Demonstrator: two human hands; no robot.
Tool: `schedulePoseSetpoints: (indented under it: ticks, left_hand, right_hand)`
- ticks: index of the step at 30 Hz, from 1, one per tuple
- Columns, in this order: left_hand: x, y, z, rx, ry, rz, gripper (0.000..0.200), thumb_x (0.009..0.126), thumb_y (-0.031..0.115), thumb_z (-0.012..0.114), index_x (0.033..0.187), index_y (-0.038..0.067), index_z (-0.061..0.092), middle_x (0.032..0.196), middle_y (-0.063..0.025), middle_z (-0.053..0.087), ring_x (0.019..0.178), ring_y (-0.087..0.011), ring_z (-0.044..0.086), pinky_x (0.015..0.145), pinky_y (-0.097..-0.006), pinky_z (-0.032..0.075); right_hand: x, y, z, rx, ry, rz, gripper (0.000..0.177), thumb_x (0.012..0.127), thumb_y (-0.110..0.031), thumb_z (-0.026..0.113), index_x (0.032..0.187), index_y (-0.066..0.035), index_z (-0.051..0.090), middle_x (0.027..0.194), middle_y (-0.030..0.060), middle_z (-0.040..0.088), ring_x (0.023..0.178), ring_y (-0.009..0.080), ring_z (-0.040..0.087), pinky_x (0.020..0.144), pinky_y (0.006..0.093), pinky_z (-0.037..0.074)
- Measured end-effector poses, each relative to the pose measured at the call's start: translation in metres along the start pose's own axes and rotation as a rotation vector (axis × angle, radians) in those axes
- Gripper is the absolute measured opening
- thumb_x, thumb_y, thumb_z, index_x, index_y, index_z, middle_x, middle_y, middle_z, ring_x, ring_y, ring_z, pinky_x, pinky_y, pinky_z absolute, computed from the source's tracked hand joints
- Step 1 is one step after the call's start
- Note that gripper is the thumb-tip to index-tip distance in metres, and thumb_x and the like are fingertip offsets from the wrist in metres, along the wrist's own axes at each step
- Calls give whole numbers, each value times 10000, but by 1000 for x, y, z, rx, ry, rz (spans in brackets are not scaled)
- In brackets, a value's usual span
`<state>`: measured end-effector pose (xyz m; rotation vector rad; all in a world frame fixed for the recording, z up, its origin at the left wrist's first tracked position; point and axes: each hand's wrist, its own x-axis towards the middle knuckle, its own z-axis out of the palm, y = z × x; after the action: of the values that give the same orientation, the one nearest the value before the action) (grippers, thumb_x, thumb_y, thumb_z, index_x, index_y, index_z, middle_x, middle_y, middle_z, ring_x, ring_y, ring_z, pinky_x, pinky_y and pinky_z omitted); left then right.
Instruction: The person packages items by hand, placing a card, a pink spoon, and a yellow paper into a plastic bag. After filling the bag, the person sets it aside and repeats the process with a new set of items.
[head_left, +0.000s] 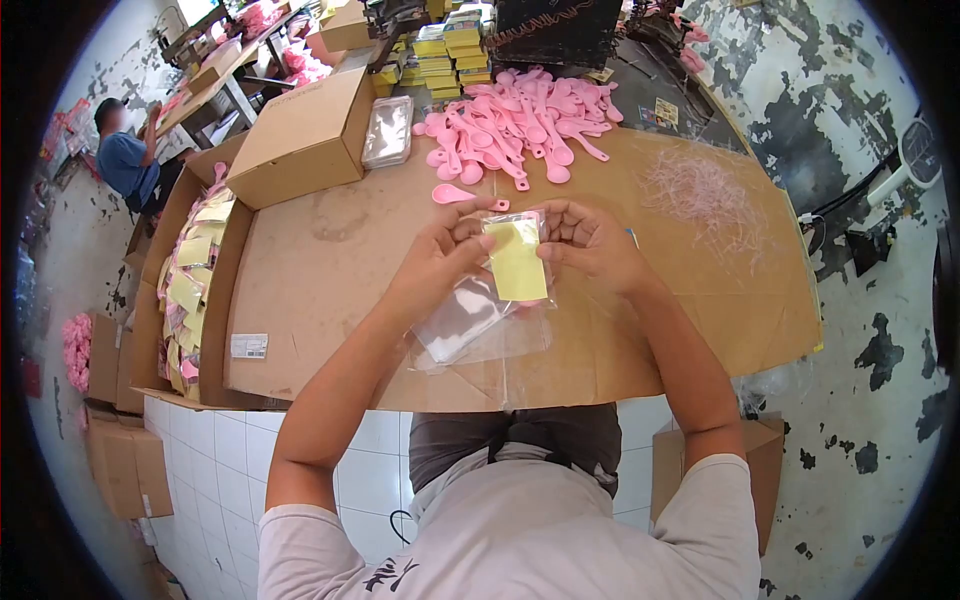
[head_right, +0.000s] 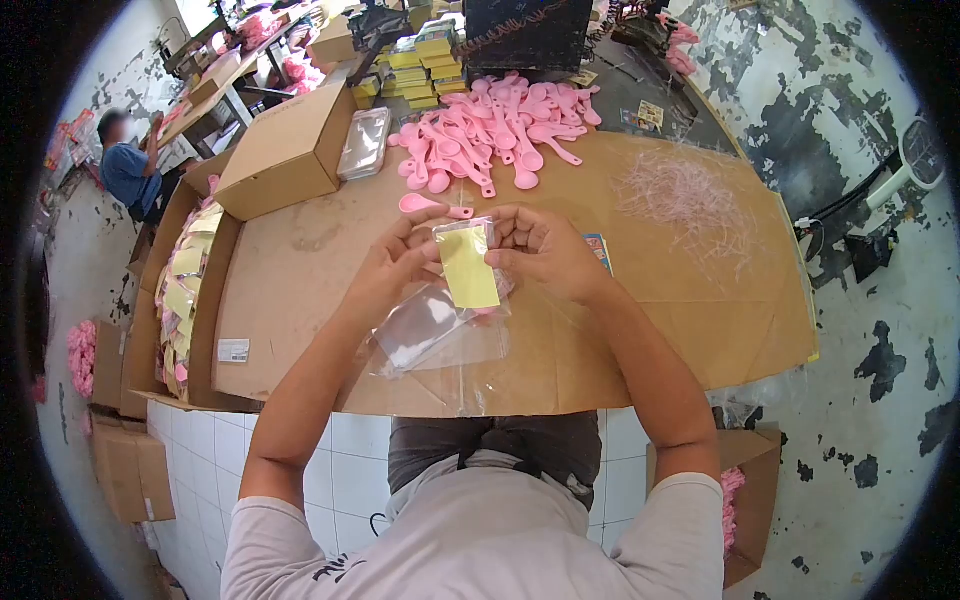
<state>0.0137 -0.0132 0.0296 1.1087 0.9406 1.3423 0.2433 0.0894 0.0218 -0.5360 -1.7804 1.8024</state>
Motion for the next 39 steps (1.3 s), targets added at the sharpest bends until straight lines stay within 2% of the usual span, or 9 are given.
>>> schedulePoseSetpoints:
  ticks: [4,7,9,13,16,19,25,28,39]
  left_hand:
    - [-10,-1,-7,140,-139,-94,332,973,133,719,1262,-8,639,1068,-82,734,924,-144,710,774,-288,602]
    - [-31,19,-23,126,-21,-119,349,955,119,744,1268,1,647,1037,-64,740,904,-122,705,751,-267,581]
    - [-47,21,-81,319,136,-21,304,966,139,732,1229,4,664,1023,-57,734,882,-118,704,735,-266,583]
    - [-76,44,-180,-78,788,533,380,1037,225,622,1357,26,578,1220,-70,700,1055,-154,692,847,-289,569]
    - [-76,64,-170,-220,881,635,459,1049,227,594,1450,27,498,1316,-80,668,1144,-182,669,917,-313,552]
    - [-64,46,-144,46,748,335,444,1046,236,593,1432,23,541,1266,-92,694,1079,-188,690,907,-328,555]
    - [-20,19,-34,888,36,-86,337,918,243,764,1196,58,717,998,-68,721,851,-172,692,763,-310,542]
    - [2,0,-15,1212,-125,46,300,856,220,824,1080,43,734,930,-64,697,787,-135,646,713,-298,524]
    - [4,-26,-13,1010,41,87,154,874,123,790,957,5,737,842,-71,652,700,-169,612,683,-318,518]
  right_hand:
    - [-6,-7,3,8,-1,-80,425,949,-98,752,1330,4,596,1063,32,698,965,113,663,857,281,541]
    - [-17,-27,-7,-268,-48,13,366,956,-159,745,1268,7,650,1030,54,709,954,136,667,841,292,534]
    - [-25,-26,-26,-598,18,-54,339,958,-200,734,1223,4,680,1016,71,717,944,150,673,827,312,533]
    - [-31,-12,-50,-752,252,-66,326,934,-242,730,1163,-9,719,1042,116,711,974,204,678,849,361,527]
    - [-28,-5,-58,-986,326,-231,322,914,-230,739,1153,-15,725,1077,143,687,1035,264,660,906,393,516]
    - [-34,-8,-67,-1136,263,-204,325,887,-225,760,1131,-12,729,1093,166,661,1083,313,636,950,411,500]
    - [-37,-2,-86,-1072,117,-58,321,842,-178,807,1104,-12,724,1051,135,672,1023,300,644,920,396,504]
    - [-36,-8,-82,-949,172,-25,273,831,-125,810,1064,-10,725,1026,114,671,968,272,641,884,380,506]
    - [-33,-13,-51,-439,182,74,116,991,-92,673,1076,-15,664,990,20,679,944,99,645,849,274,504]
